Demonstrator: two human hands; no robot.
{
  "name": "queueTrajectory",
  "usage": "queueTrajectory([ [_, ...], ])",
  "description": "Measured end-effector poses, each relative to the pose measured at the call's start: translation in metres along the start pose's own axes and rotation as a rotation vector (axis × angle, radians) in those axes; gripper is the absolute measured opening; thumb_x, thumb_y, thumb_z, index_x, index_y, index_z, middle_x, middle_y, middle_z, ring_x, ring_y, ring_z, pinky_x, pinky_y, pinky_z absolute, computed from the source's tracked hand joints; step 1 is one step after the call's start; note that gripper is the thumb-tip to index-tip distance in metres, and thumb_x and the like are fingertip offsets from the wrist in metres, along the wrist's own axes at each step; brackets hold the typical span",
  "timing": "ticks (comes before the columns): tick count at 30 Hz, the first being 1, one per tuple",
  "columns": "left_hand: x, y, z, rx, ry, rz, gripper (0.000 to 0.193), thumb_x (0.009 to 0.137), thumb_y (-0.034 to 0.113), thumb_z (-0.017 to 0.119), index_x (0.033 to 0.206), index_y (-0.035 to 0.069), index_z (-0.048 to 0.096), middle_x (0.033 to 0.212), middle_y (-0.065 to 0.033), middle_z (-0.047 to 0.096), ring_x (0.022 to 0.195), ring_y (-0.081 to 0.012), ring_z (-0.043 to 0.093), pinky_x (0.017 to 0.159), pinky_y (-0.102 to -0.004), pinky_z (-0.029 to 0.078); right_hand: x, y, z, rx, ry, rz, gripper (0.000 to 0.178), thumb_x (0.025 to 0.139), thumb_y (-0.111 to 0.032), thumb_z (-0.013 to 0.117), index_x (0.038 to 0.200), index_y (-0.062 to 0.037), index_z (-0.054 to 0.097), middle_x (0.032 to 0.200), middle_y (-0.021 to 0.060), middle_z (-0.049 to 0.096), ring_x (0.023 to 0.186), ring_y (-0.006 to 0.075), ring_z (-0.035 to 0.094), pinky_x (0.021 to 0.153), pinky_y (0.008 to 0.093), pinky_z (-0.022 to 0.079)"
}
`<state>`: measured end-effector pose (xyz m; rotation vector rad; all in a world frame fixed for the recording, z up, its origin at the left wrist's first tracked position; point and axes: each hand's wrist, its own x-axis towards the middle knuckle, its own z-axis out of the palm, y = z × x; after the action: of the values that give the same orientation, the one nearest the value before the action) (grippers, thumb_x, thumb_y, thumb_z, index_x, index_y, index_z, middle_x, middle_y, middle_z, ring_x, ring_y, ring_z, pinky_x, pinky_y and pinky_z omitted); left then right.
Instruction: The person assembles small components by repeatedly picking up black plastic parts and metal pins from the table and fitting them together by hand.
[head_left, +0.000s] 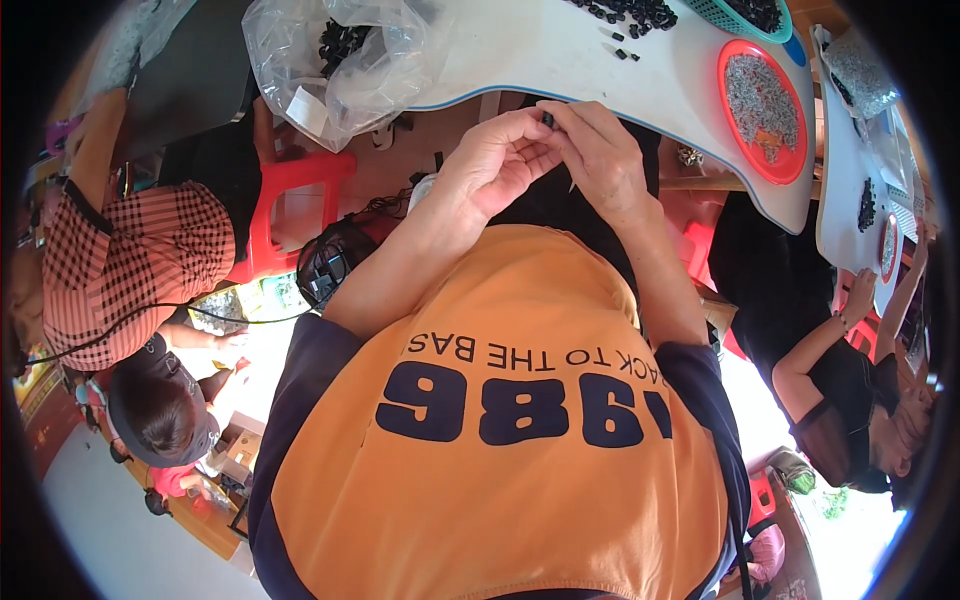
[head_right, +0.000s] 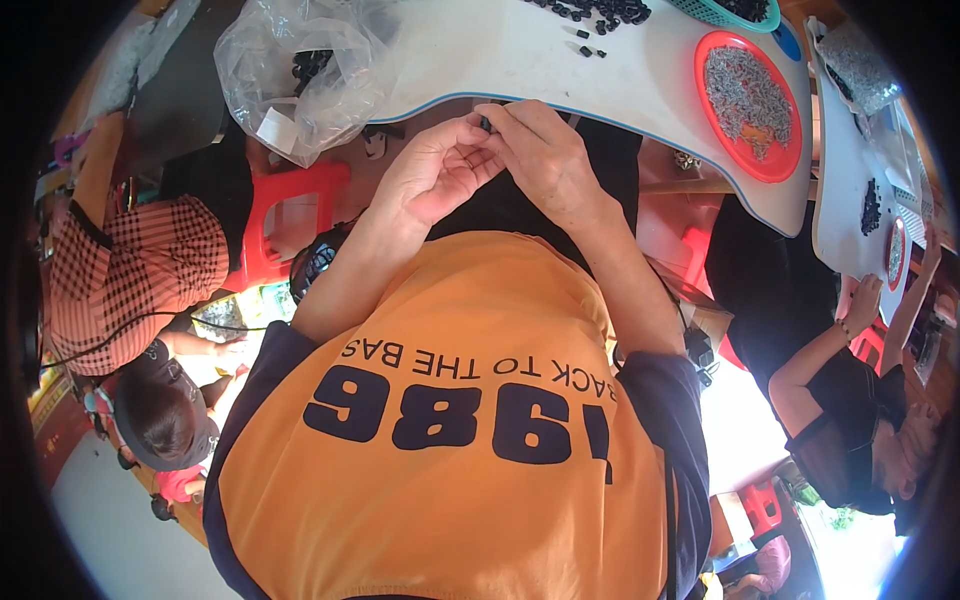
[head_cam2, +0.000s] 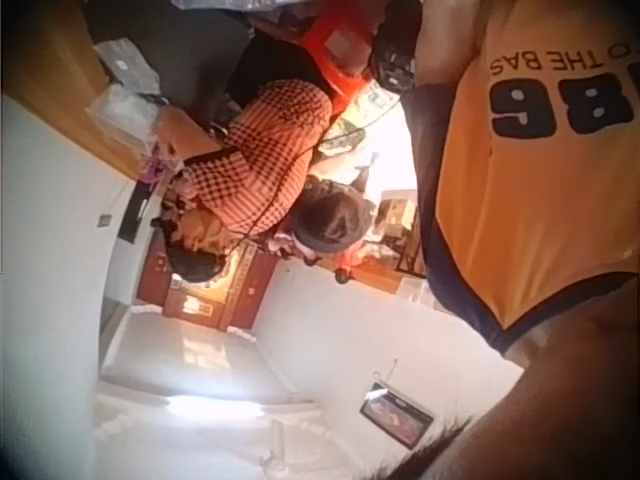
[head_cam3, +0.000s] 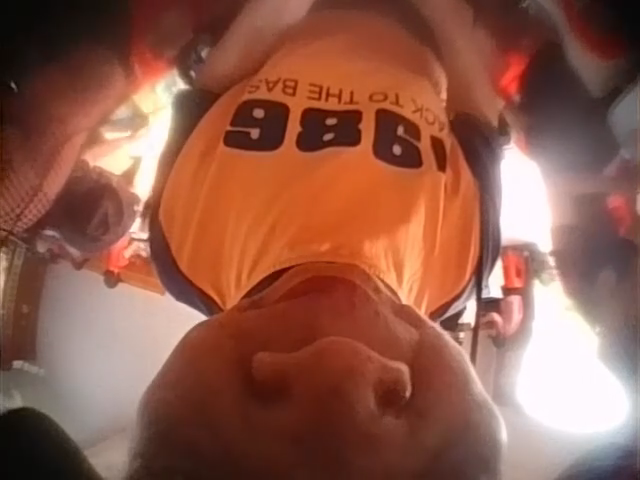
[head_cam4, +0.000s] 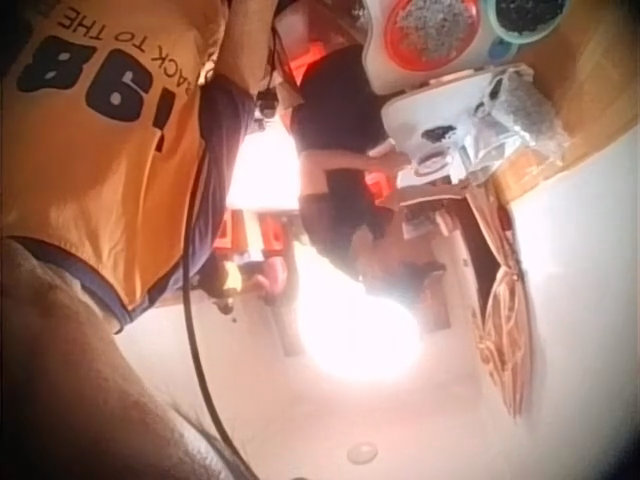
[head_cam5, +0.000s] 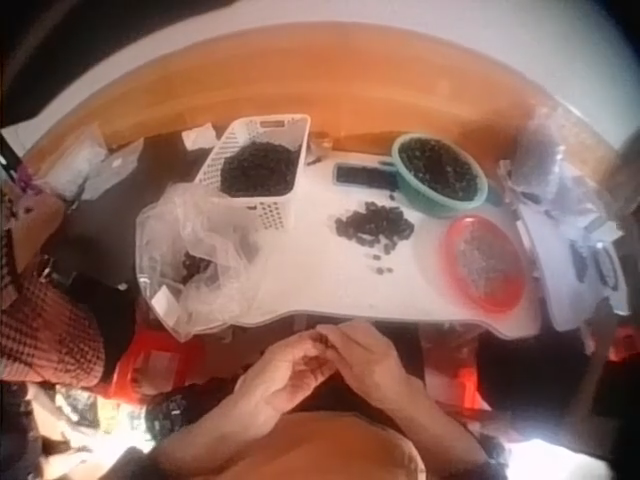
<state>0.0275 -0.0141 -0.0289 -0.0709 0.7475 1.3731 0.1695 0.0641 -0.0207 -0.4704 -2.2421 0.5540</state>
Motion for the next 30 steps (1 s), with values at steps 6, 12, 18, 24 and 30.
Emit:
queueTrajectory([
  [6,0.007,0.025,-0.011,0.086,-0.236,-0.065,0.012,0.089,0.007,0.062,0.099,0.0,0.064,0.097,-0.0081,0.067,0.091,-0.0185,0.066,0.092,-0.0351,0.053,0.007,0.0,0.008,0.009,0.052,-0.029,0.034,0.072,0.001,0.075,0.105,0.0005,0.067,0.084,0.0081,0.062,0.075,0.0232,0.061,0.063,0.032,0.052],
  [12,0.015,0.037,-0.012,0.225,-0.248,-0.033,0.023,0.095,0.012,0.06,0.115,0.002,0.061,0.105,-0.0075,0.067,0.097,-0.0168,0.066,0.092,-0.032,0.053,0.022,0.0,-0.001,0.081,-0.057,0.103,0.032,0.077,-0.003,0.073,0.108,-0.0009,0.066,0.085,0.0089,0.061,0.076,0.025,0.061,0.066,0.033,0.052],
  [18,0.034,0.052,0.004,0.151,-0.143,-0.058,0.025,0.092,0.005,0.062,0.117,0.002,0.06,0.101,-0.0093,0.068,0.093,-0.017,0.068,0.09,-0.0333,0.056,0.018,0.002,-0.024,0.201,-0.079,0.497,0.05,0.083,-0.01,0.074,0.131,-0.0081,0.059,0.09,0.0073,0.061,0.076,0.018,0.058,0.07,0.0299,0.049],
  [24,0.096,0.123,0.054,-0.165,-0.125,0.347,0.018,0.092,0.001,0.061,0.106,-0.009,0.056,0.1,-0.0187,0.065,0.096,-0.0287,0.067,0.091,-0.0367,0.058,-0.011,0.019,-0.035,0.17,0.047,0.589,0.041,0.087,-0.009,0.07,0.127,-0.0057,0.061,0.081,0.0067,0.059,0.07,0.014,0.054,0.067,0.027,0.047],
  [30,0.135,0.167,0.09,-0.101,-0.087,0.478,0.02,0.095,0.006,0.058,0.104,-0.011,0.052,0.104,-0.0243,0.064,0.101,-0.0321,0.066,0.097,-0.0398,0.056,-0.035,0.023,-0.056,0.119,0.081,0.65,0.032,0.09,-0.01,0.067,0.122,-0.0047,0.065,0.082,0.0089,0.061,0.07,0.0161,0.057,0.066,0.027,0.047],
])
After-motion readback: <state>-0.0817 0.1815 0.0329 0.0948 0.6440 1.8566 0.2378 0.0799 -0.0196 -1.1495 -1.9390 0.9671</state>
